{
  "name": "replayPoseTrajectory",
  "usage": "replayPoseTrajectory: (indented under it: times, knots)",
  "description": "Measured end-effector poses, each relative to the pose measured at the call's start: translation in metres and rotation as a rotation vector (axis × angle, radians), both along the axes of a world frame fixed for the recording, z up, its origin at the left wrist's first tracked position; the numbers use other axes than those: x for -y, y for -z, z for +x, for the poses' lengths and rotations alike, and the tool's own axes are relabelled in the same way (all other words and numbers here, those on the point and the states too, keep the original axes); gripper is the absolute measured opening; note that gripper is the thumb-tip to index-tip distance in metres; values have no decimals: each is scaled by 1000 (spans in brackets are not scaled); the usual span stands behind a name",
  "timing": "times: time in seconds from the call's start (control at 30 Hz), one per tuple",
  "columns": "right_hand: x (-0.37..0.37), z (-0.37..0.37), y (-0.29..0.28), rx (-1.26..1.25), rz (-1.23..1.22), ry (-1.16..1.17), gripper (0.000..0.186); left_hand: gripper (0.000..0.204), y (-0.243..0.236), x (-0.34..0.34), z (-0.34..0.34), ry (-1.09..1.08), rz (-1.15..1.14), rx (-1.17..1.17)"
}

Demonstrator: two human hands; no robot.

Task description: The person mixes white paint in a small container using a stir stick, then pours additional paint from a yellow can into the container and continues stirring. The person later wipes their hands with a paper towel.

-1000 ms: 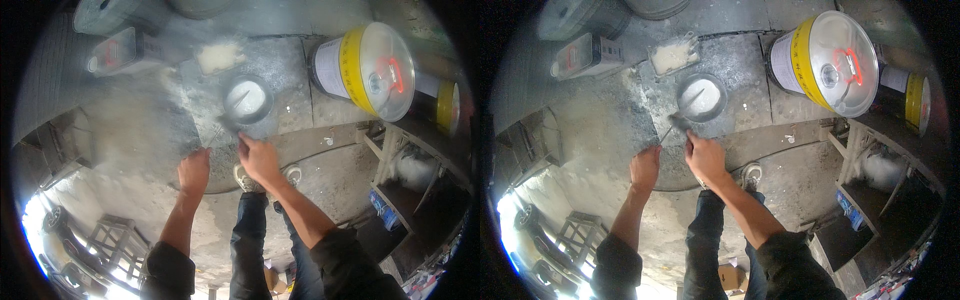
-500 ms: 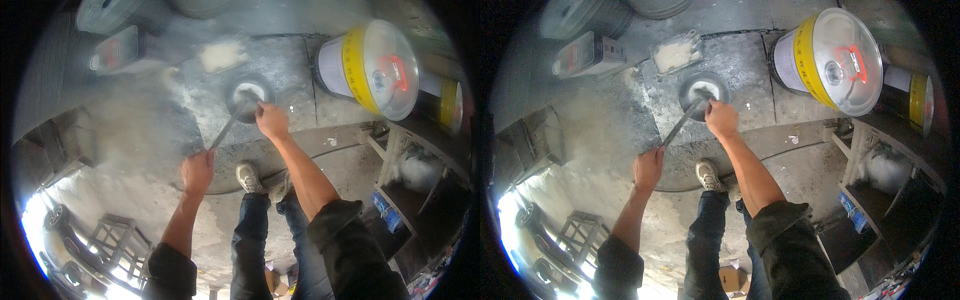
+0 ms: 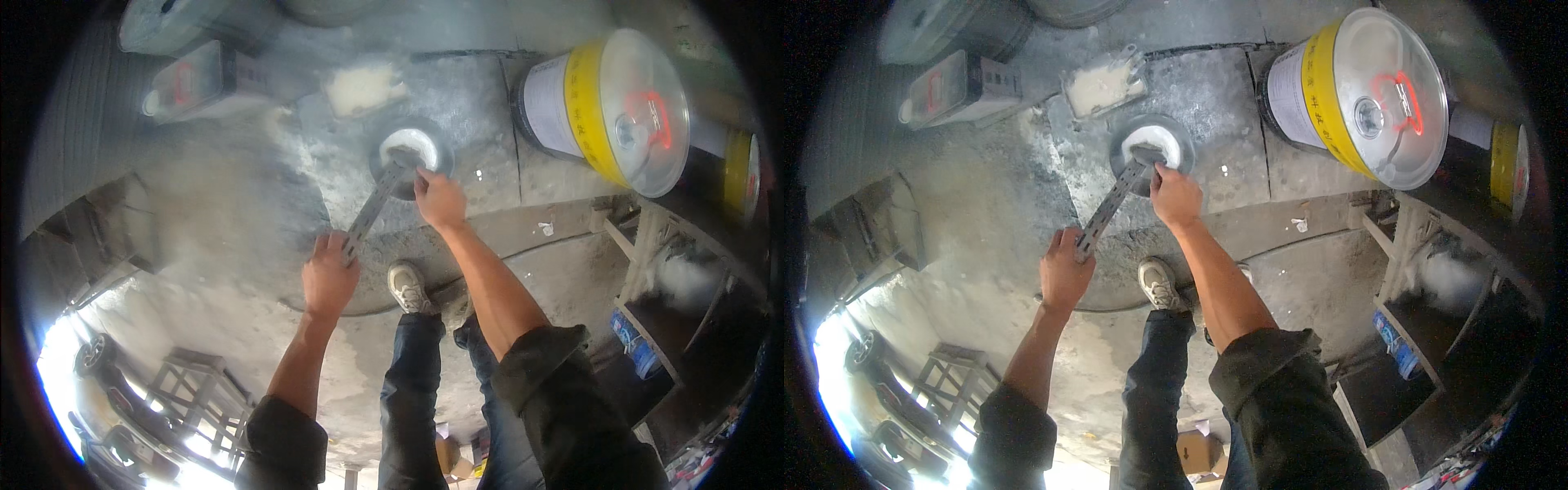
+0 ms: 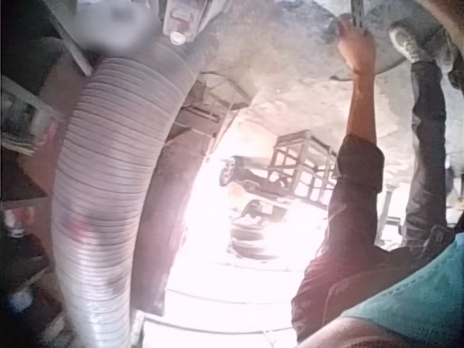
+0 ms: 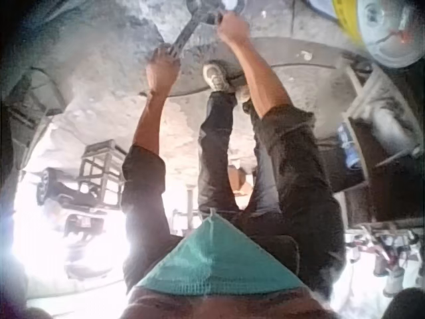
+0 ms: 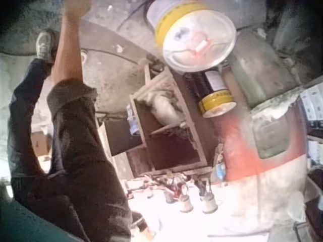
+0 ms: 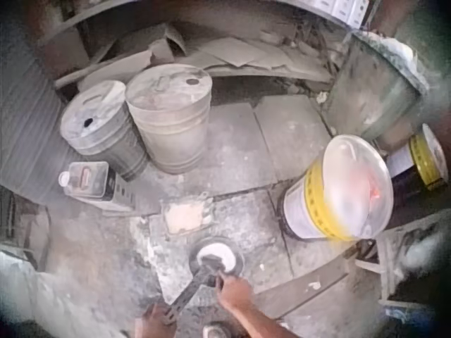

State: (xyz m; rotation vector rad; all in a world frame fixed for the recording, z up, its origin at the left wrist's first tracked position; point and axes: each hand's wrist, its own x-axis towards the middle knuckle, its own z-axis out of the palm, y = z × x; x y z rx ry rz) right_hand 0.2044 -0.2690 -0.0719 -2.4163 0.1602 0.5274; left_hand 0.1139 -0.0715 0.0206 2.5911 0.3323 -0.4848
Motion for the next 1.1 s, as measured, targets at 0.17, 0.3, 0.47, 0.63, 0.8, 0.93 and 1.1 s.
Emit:
replayPoseTrajectory:
  times: [0.17,0.3,0.47,0.63,0.8,0.93,1.1]
  knots:
    - [-11,-23,-75,-5,2,-207,27,24,4,-8,-3,-49,-41,-19]
    - [-12,-22,-76,-20,25,-127,28,19,12,-16,-8,-280,-288,-56]
    - [-5,-5,-14,70,-24,84,27,23,1,-12,0,-327,-318,-143]
    - [-16,-48,-94,-81,145,-94,29,21,11,-16,-3,-404,-336,-202]
    - [5,-7,-21,-82,-83,-33,32,25,21,-35,-5,-568,-509,-390]
    - [21,-2,5,4,0,49,29,31,1,-20,24,-645,-546,-487]
    - [-5,-41,-86,-121,167,-135,32,30,7,-16,22,-615,-440,-497]
